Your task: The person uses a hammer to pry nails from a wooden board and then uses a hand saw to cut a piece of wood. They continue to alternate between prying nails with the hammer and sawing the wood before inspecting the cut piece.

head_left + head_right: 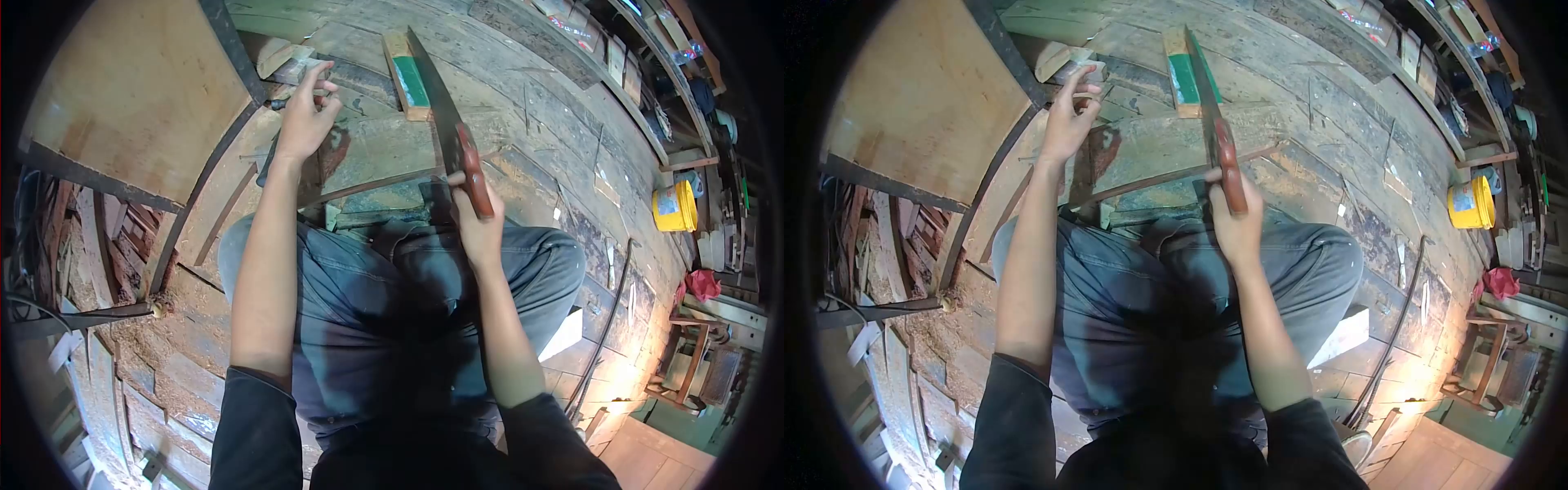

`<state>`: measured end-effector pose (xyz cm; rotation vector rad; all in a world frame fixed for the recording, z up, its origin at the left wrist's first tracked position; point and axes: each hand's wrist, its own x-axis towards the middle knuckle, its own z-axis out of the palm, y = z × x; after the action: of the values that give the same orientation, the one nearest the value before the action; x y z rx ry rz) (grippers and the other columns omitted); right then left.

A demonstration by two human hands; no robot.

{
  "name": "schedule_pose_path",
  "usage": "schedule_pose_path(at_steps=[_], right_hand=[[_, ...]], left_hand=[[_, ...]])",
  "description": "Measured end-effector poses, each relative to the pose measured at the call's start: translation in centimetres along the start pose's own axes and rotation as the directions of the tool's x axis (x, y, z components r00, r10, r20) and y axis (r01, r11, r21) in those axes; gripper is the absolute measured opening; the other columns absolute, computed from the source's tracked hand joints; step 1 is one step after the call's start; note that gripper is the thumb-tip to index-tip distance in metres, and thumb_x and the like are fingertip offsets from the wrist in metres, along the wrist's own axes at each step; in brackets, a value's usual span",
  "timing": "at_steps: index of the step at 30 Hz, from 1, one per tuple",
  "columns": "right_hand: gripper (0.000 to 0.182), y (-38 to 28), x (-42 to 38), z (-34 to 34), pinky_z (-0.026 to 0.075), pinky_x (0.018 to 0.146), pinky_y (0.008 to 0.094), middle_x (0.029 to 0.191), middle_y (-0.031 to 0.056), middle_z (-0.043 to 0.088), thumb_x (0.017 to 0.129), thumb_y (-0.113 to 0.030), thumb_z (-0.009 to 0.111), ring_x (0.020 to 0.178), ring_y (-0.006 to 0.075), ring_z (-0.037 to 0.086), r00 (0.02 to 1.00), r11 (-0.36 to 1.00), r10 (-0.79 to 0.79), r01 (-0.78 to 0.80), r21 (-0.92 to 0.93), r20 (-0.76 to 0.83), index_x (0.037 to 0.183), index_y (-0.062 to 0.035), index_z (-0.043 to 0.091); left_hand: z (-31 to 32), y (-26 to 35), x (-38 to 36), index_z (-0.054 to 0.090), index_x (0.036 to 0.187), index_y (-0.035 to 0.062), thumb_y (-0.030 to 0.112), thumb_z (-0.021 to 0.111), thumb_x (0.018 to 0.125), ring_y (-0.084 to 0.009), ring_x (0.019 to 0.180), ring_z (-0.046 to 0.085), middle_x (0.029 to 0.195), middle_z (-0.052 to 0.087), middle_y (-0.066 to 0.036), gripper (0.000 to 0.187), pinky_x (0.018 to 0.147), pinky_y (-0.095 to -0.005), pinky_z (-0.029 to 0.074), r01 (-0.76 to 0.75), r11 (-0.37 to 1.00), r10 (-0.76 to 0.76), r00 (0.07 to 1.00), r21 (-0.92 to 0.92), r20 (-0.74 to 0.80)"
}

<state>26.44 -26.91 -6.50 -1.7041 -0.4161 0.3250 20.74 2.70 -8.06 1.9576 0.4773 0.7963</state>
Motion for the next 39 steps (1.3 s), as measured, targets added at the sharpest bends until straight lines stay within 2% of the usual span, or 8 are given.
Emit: schedule_pose_path(at_steps=[7,11,14,22,26,31,35,39], right_hand=[[0.011,1.2,-2.4,-1.4,0.046,0.07,0.0255,0.082,0.0004,0.059,0.087,0.003,0.057,0.072,0.0093,0.054,0.993,0.991,-0.1,0.106,-0.081,0.067,0.094,-0.0013,0.063],[0.013,-2.3,-10.3,-4.4,0.044,0.068,0.0221,0.081,-0.0004,0.056,0.088,0.004,0.053,0.072,0.0063,0.052,0.981,0.982,0.187,-0.186,-0.013,0.059,0.096,-0.0012,0.061],[0.017,-2.9,-13.2,-4.9,0.042,0.064,0.0217,0.078,-0.0014,0.054,0.087,0.004,0.054,0.07,0.0049,0.049,0.984,0.981,0.171,-0.166,-0.099,0.04,0.101,-0.0011,0.063],[0.014,-3.8,-3.4,-1.2,0.045,0.069,0.0256,0.08,0.0017,0.06,0.088,0.001,0.059,0.073,0.0077,0.053,0.994,0.985,-0.107,0.111,-0.13,0.033,0.101,0.0002,0.065],[0.013,-1.1,0.9,0.2,0.045,0.07,0.026,0.079,0.0003,0.06,0.088,0.0,0.059,0.073,0.0085,0.054,0.99,0.978,-0.136,0.142,-0.151,0.046,0.099,-0.0003,0.065],[0.007,1.7,-3.4,-1.3,0.042,0.06,0.0232,0.075,0.0003,0.059,0.096,-0.007,0.059,0.065,0.0075,0.053,0.999,0.999,0.011,-0.01,-0.034,0.039,0.096,-0.002,0.063],[0.009,-4.0,-10.1,-3.4,0.031,0.042,0.0216,0.063,-0.002,0.047,0.098,-0.008,0.055,0.048,0.0047,0.042,0.939,0.93,0.316,-0.335,0.151,0.137,0.106,-0.0041,0.057],[0.012,-4.9,-11.6,-4.3,0.032,0.043,0.0211,0.063,-0.0017,0.048,0.098,-0.008,0.055,0.048,0.0043,0.042,0.965,0.963,0.251,-0.258,0.082,0.079,0.109,-0.0036,0.057]], left_hand=[[-0.3,-0.2,-0.2,0.05,0.139,0.0133,0.008,0.063,0.084,-0.0129,0.076,0.058,0.104,0.063,-0.006,0.057,0.077,-0.0302,0.051,-0.001,1.0,0.001,1.0,-0.007,-0.006],[-0.2,0.0,0.0,0.05,0.139,0.0123,0.007,0.063,0.084,-0.0135,0.077,0.058,0.104,0.062,-0.006,0.056,0.078,-0.0306,0.051,-0.035,0.999,0.035,0.999,0.003,-0.004],[0.1,-0.2,0.1,0.05,0.139,0.0118,0.007,0.063,0.084,-0.0136,0.077,0.058,0.103,0.062,-0.006,0.057,0.078,-0.0298,0.051,-0.049,0.999,0.049,0.999,-0.004,0.0],[-0.2,-0.2,-0.2,0.051,0.139,0.0128,0.006,0.063,0.084,-0.0132,0.076,0.057,0.104,0.063,-0.006,0.056,0.077,-0.0297,0.051,0.015,1.0,-0.015,1.0,-0.026,0.008],[-0.3,-0.1,-0.2,0.051,0.139,0.0128,0.006,0.062,0.084,-0.013,0.076,0.058,0.104,0.063,-0.007,0.056,0.076,-0.0297,0.051,0.019,1.0,-0.019,1.0,-0.007,0.015],[-0.2,0.0,-0.2,0.051,0.138,0.0115,0.005,0.061,0.083,-0.013,0.076,0.058,0.104,0.063,-0.007,0.057,0.077,-0.0296,0.051,0.0,1.0,0.0,1.0,0.01,-0.002],[0.1,-0.1,-0.2,0.051,0.138,0.0113,0.004,0.061,0.082,-0.0141,0.076,0.059,0.103,0.062,-0.008,0.057,0.077,-0.0305,0.051,-0.035,0.999,0.034,0.999,-0.034,-0.018],[0.1,1.0,-0.1,0.049,0.14,0.0163,0.002,0.06,0.087,-0.0104,0.079,0.054,0.105,0.059,-0.003,0.056,0.072,-0.0258,0.048,0.025,0.998,-0.022,0.998,-0.06,0.055]])
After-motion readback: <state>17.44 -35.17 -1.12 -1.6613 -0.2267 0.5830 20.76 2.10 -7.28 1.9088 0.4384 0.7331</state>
